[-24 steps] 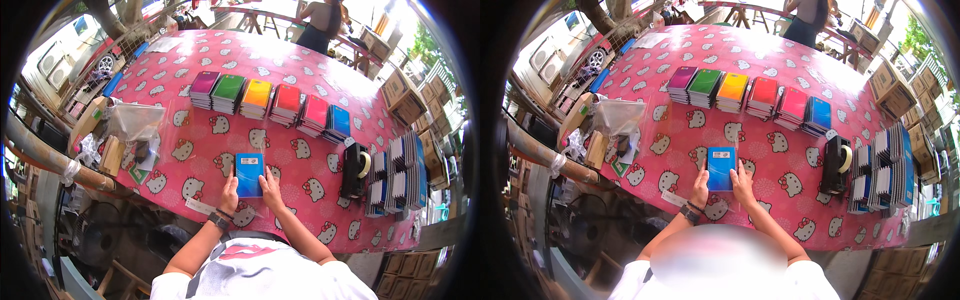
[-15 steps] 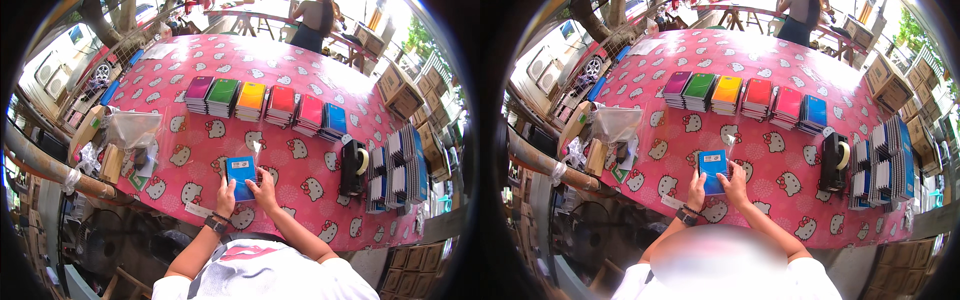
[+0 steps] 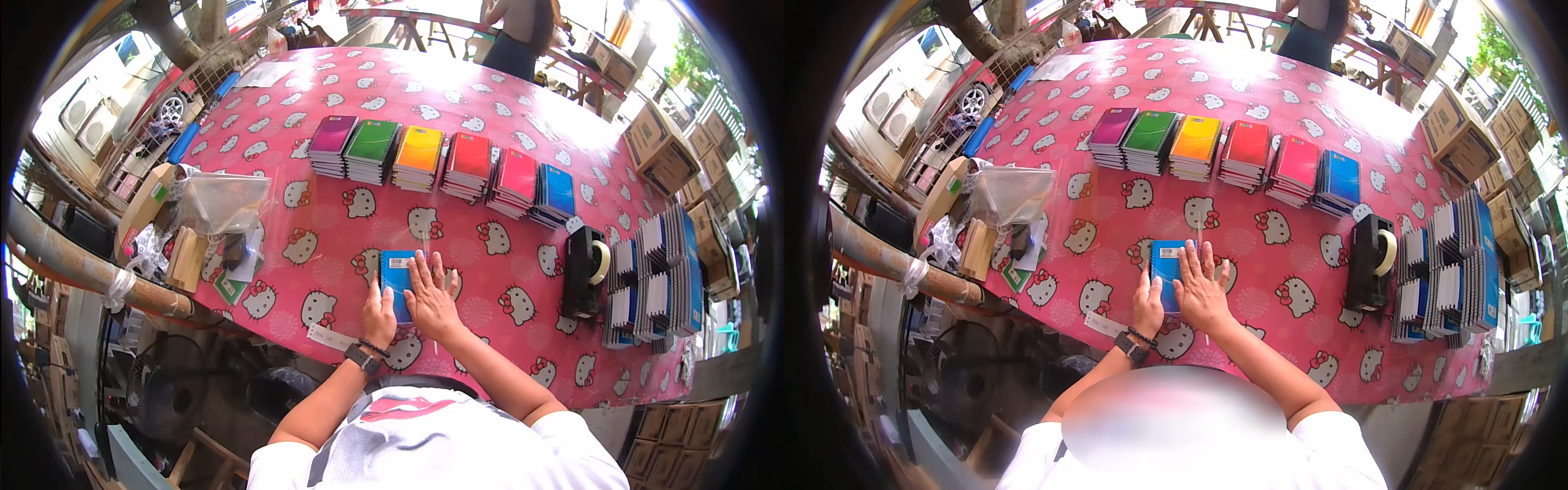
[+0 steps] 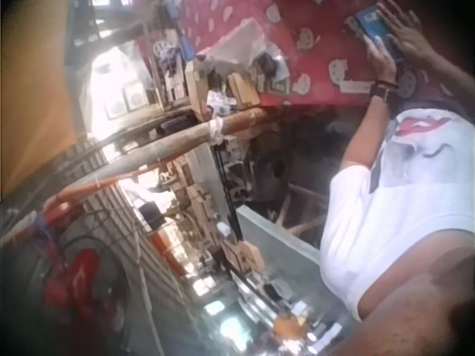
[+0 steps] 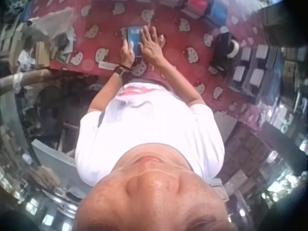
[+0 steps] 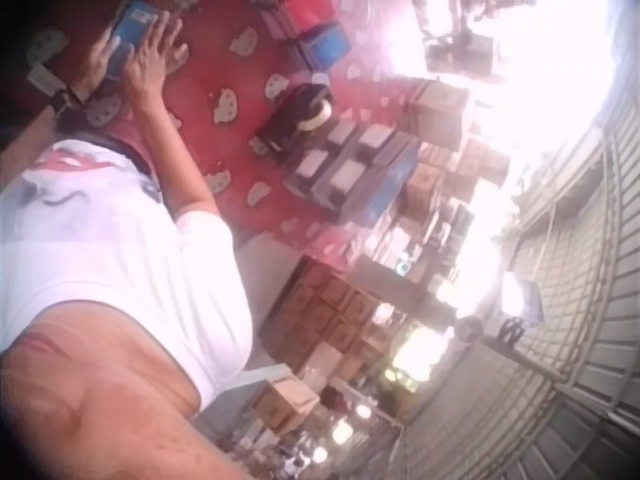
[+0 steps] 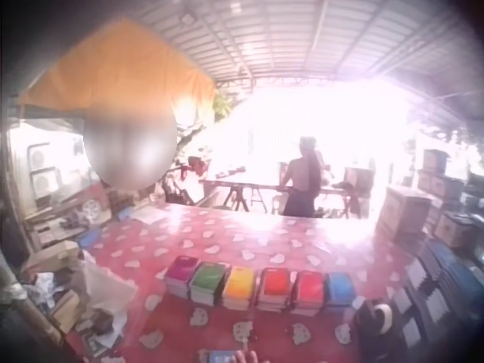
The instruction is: The person organizes stacks of colorful notebooks on a table and places several notebooks into clear plastic bags by hand, securing them with tape.
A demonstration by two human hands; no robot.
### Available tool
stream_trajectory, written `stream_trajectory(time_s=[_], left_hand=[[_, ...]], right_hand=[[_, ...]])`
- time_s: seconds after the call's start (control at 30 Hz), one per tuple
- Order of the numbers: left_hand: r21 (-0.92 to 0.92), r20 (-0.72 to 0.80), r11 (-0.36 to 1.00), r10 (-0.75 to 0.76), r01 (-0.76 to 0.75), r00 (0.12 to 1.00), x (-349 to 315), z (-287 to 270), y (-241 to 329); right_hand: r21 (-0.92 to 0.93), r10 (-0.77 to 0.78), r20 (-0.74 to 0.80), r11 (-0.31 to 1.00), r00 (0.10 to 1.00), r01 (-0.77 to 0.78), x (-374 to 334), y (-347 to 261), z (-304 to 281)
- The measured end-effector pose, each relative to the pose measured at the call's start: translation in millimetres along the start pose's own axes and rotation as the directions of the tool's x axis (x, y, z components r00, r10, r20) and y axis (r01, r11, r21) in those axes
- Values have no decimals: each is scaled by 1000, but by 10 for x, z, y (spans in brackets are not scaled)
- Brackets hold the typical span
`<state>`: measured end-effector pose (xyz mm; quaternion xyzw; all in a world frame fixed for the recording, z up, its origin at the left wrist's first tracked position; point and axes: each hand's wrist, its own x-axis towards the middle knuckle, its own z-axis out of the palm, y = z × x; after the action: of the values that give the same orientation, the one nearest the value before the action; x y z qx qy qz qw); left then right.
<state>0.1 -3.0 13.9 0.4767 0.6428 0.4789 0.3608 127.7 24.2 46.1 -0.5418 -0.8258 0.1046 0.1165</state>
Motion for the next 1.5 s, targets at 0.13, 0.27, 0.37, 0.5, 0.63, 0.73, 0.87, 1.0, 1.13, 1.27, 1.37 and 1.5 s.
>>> stream_trajectory(time_s=[0.13,0.27,0.37,0.5,0.63,0.73,0.87,1.0,1.13,1.27,1.37,1.5], left_hand=[[-95,164,992,-62,78,984,84,-227,68],[804,-114,532,577,-266,809,316,-624,-284],[712,8,571,576,-409,818,348,-824,-369],[89,-345,994,95,-68,934,350,-818,-193],[-105,296,873,-430,476,853,265,-1151,-104],[-92,195,989,-94,114,976,166,-929,136],[461,170,805,332,-373,928,-45,-412,679],[686,270,589,339,-427,901,-196,-179,635],[436,330,774,337,-459,882,-208,-316,829],[110,-48,968,233,-227,971,219,-877,878],[429,231,632,614,-645,755,336,-801,326],[360,383,722,464,-591,799,249,-546,4]], right_hand=[[-5,20,9,1000,1000,-20,-7,26,-22],[-24,24,14,999,1000,-24,-12,15,-42],[-22,25,23,999,999,-25,17,-18,-40],[-62,25,14,998,1000,-24,26,-27,-68],[141,-17,-84,990,996,29,116,-74,-204],[300,-211,-84,927,974,227,241,72,-221],[666,-22,148,742,989,-83,508,238,-250],[563,106,348,771,931,-298,579,-68,-527],[429,53,199,893,979,-136,567,27,-392],[474,42,339,855,940,-210,612,106,-437],[507,-6,359,841,934,-189,603,76,-442],[626,-49,356,754,933,-199,524,103,-488]])
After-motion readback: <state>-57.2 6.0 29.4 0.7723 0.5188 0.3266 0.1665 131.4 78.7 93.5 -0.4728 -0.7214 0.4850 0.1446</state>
